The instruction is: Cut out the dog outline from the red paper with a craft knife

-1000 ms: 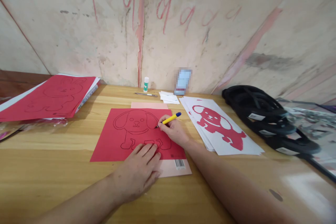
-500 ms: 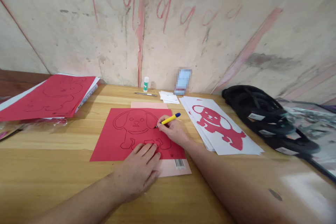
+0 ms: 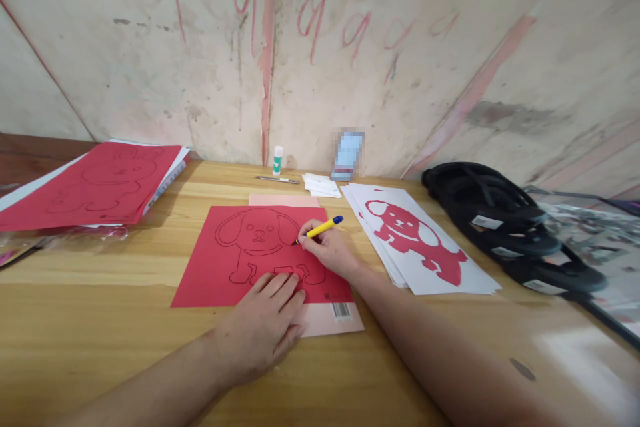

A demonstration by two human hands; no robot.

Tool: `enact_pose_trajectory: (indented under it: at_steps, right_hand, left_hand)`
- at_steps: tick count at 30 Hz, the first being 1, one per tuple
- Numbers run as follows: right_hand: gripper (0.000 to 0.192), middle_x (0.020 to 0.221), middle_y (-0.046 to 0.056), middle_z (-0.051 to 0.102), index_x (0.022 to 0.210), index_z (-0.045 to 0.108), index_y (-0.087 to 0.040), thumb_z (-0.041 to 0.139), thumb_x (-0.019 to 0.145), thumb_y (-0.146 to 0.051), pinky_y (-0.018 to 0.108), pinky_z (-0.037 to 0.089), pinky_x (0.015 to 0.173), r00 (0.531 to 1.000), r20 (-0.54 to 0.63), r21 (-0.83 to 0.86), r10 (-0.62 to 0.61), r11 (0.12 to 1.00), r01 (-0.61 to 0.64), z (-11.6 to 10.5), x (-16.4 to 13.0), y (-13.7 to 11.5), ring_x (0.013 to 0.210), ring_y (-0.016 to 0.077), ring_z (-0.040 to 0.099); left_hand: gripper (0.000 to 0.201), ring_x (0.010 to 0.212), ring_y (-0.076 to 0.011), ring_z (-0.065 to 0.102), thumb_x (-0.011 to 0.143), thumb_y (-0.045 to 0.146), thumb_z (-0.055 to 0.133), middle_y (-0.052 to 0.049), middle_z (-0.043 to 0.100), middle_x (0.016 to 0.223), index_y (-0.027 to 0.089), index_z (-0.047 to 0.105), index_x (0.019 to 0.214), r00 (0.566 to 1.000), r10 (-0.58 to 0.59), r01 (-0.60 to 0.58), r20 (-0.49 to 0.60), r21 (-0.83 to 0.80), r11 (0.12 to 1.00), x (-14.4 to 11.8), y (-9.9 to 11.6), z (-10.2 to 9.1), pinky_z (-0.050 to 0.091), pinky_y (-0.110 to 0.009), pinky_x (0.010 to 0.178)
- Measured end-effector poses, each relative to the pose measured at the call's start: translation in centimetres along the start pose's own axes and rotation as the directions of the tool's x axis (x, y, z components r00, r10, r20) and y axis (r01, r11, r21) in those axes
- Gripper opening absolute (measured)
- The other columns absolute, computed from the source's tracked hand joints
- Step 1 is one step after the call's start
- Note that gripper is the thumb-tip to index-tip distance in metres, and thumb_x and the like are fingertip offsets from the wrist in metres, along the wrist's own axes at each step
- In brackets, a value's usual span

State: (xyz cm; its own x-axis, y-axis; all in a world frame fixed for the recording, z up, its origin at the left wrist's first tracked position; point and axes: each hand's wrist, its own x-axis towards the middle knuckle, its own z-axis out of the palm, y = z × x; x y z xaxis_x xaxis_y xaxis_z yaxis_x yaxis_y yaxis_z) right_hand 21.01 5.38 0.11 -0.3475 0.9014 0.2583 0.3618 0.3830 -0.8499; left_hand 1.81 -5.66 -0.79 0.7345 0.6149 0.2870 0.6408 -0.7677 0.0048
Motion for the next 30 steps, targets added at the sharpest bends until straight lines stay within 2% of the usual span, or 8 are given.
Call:
enact_pose_trajectory:
  at_steps: [30]
  right_hand:
    - [0.011, 0.069, -0.002, 0.058, 0.079, 0.057, -0.022, 0.057, 0.079, -0.032, 0.027, 0.043, 0.063, 0.998, 0.054, 0.058, 0.025, 0.998, -0.028, 0.02, -0.05, -0.4, 0.065, 0.0136, 0.053]
  left_hand:
    - [0.042, 0.125, -0.0262, 0.046, 0.099, 0.038, 0.034, -0.012, 0.053, 0.135, 0.016, 0.05, 0.131, 1.0, -0.013, 0.012, -0.022, -0.03, 0.999, -0.16, 0.03, 0.32, 0.033, -0.045, 0.105]
